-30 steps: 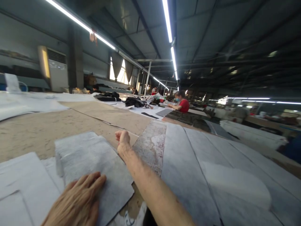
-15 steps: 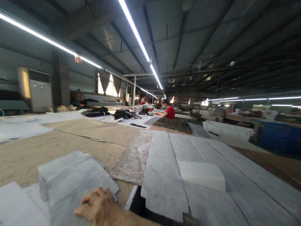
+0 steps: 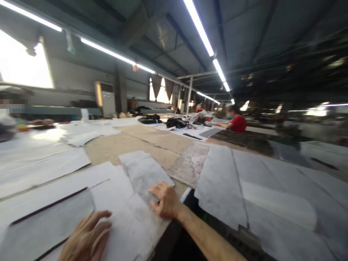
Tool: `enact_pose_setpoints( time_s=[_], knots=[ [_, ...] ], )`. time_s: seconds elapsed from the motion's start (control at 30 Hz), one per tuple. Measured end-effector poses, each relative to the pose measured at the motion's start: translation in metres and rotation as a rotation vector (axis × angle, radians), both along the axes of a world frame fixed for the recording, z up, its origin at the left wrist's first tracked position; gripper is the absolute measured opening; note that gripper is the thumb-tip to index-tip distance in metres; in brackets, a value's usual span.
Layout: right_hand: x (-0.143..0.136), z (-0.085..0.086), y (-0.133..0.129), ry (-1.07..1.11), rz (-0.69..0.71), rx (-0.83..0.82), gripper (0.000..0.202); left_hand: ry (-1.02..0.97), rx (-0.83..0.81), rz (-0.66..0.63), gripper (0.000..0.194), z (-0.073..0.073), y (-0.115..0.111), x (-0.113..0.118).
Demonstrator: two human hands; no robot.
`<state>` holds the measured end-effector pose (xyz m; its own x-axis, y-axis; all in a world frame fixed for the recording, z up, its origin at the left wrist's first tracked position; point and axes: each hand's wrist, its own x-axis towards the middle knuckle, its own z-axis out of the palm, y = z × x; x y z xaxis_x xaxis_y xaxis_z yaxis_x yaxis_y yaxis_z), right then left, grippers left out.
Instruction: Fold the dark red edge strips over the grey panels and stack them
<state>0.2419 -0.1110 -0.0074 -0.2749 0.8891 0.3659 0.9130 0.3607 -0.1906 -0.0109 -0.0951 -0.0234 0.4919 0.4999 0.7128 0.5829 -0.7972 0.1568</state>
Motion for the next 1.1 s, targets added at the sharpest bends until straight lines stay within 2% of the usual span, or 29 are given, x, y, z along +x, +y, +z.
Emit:
enact_pose_setpoints(
  time_s=[0.1,0.27,0.43,0.53,0.63,0.73,0.8,0.9,1.03,1.1],
  knots=[
    [0.012,0.007,0.002,0.054,0.104,-0.009,0.031,0.077,-0.108,0.001,0.021,0.002,-0.008,-0.016],
    [0.032,0.021,0.010,0.057,0.280,-0.062,0.031,0.090,-0.145,0.027,0.025,0.011,-0.010,-0.011],
    [0.036,0.015,0.017,0.087,0.345,-0.052,0.021,0.085,-0.155,0.007,0.027,0.011,-0.009,-0.011],
    [0.039,0.005,0.022,0.167,0.267,-0.021,0.021,0.099,-0.162,-0.009,0.027,0.007,-0.007,-0.011],
    [0.046,-0.002,0.030,0.257,0.088,0.017,0.022,0.145,-0.179,-0.042,0.030,0.008,-0.007,-0.010],
    [0.050,0.000,0.033,0.300,-0.074,0.019,0.024,0.243,-0.245,-0.131,0.032,0.014,-0.009,-0.007],
    [0.045,0.006,0.030,0.291,-0.100,-0.002,0.023,0.284,-0.300,-0.171,0.028,0.020,-0.008,-0.004],
    [0.028,0.018,0.023,0.235,-0.082,-0.022,0.019,0.307,-0.355,-0.142,0.024,0.030,-0.003,0.007],
    [0.004,0.025,0.021,0.155,-0.127,-0.015,0.009,0.302,-0.337,-0.105,0.023,0.037,0.015,0.035],
    [0.001,0.024,0.024,0.148,-0.200,-0.013,0.021,0.290,-0.320,-0.098,0.025,0.035,0.028,0.051]
  ],
)
